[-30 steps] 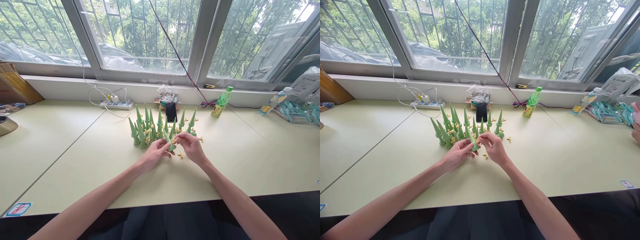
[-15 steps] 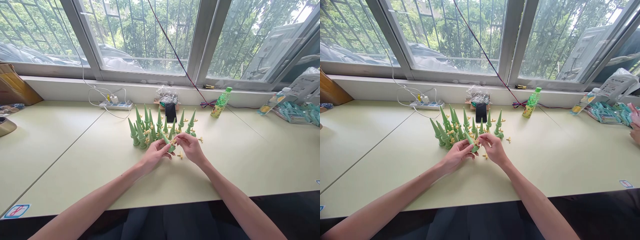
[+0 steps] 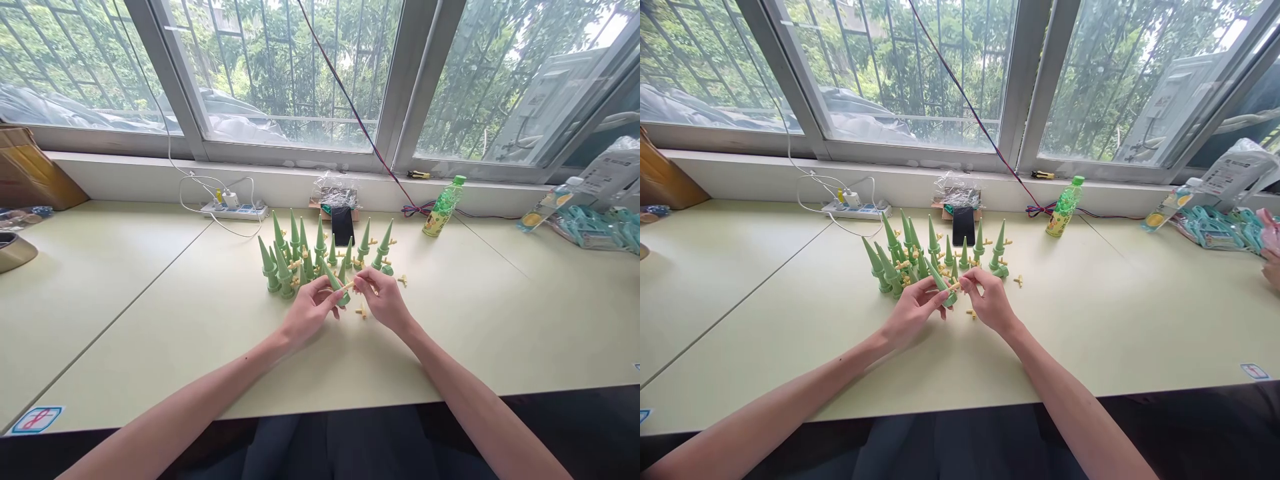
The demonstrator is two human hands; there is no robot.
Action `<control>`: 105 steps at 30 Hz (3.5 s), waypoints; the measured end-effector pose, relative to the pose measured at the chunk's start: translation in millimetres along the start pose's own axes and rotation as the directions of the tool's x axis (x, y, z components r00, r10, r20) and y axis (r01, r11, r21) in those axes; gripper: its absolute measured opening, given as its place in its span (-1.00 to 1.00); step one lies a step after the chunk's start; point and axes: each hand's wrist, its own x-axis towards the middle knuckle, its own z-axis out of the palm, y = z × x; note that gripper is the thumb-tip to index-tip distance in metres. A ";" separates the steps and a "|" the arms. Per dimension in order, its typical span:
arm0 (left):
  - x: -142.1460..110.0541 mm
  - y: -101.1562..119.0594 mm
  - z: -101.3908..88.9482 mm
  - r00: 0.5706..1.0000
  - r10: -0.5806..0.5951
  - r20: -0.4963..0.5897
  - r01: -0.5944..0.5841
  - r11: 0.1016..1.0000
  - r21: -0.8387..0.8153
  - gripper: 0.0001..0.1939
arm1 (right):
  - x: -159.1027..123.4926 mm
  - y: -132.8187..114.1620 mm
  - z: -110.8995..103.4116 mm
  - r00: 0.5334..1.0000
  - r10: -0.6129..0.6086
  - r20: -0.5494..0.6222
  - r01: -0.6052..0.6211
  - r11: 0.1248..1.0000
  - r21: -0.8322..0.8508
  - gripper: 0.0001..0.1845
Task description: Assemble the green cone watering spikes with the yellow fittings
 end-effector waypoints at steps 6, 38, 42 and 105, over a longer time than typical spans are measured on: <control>-2.3 1.9 0.9 1.000 0.015 -0.023 -0.013 0.996 0.090 -0.78 | -0.1 -1.2 -1.3 1.000 -0.022 0.022 0.024 0.996 -0.082 -0.70; -5.3 2.2 0.9 0.987 0.130 -0.091 -0.087 0.924 0.371 -0.75 | -0.4 -4.4 1.2 0.994 -0.009 0.111 0.022 0.993 -0.118 -0.58; -6.0 5.5 3.3 0.984 0.149 -0.097 -0.102 0.919 0.381 -0.76 | 0.4 -4.4 1.6 0.998 -0.012 0.065 0.020 0.992 -0.122 -0.58; -0.2 3.6 -6.8 0.934 -0.249 0.255 0.299 0.936 -0.184 -0.45 | -3.7 -5.1 1.9 0.993 -0.112 0.046 0.115 0.991 -0.067 -0.66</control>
